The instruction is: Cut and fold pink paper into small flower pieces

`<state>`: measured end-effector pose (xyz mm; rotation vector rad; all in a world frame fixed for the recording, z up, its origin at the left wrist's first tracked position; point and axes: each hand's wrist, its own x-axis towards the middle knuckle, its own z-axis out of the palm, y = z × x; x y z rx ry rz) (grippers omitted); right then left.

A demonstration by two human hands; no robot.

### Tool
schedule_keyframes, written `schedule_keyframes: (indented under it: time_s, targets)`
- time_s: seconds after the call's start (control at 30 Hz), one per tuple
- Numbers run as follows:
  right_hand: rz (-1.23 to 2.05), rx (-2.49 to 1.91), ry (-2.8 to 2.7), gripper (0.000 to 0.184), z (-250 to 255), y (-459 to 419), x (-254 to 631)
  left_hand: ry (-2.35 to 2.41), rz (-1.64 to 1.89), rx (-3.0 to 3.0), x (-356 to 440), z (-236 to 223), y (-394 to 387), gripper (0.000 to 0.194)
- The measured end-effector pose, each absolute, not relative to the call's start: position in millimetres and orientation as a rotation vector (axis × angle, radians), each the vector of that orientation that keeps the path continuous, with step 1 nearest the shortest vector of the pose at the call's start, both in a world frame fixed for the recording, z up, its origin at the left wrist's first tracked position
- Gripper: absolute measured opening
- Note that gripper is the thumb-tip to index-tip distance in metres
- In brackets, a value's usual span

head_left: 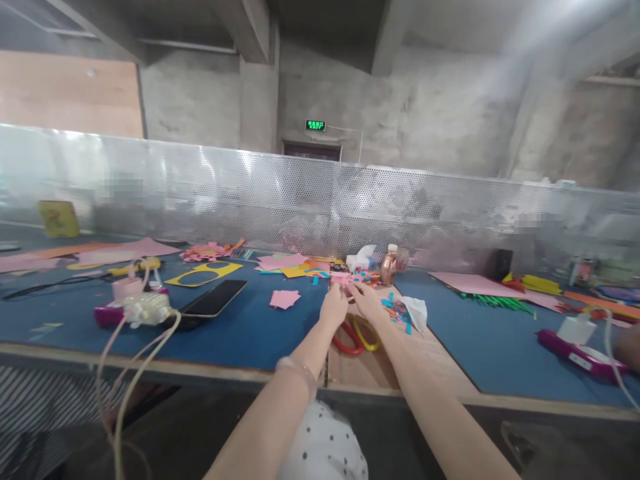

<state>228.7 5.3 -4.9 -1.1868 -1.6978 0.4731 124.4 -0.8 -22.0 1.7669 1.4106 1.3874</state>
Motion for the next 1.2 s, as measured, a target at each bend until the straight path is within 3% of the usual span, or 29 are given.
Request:
schedule_keyframes:
  time_s: [0.17,0.33,0.8,0.97,1.2]
  targets:
    - [0.631,-1.169,-1.674,0.027,-7,1,235,1.346,1.487,1.748,124,-25,0,0.020]
    - [0.734,-1.226,-1.659,0.033,-10,-1,244,1.218,1.508,1.891,122,-24,-1,0.032]
    - [0.624,-1.254,-1.511,0.043,-15,3,250,1.083,1.365,1.962,124,-19,-13,0.043]
    - [0.709,-1.160,-1.471,0.046,-19,8,252,1.117,1.388,2.063,124,-18,-11,0.029]
    - [0.619,-1.176,-1.444,0.049,-19,10,254,1.062,1.372,2.003,124,-18,-11,0.032]
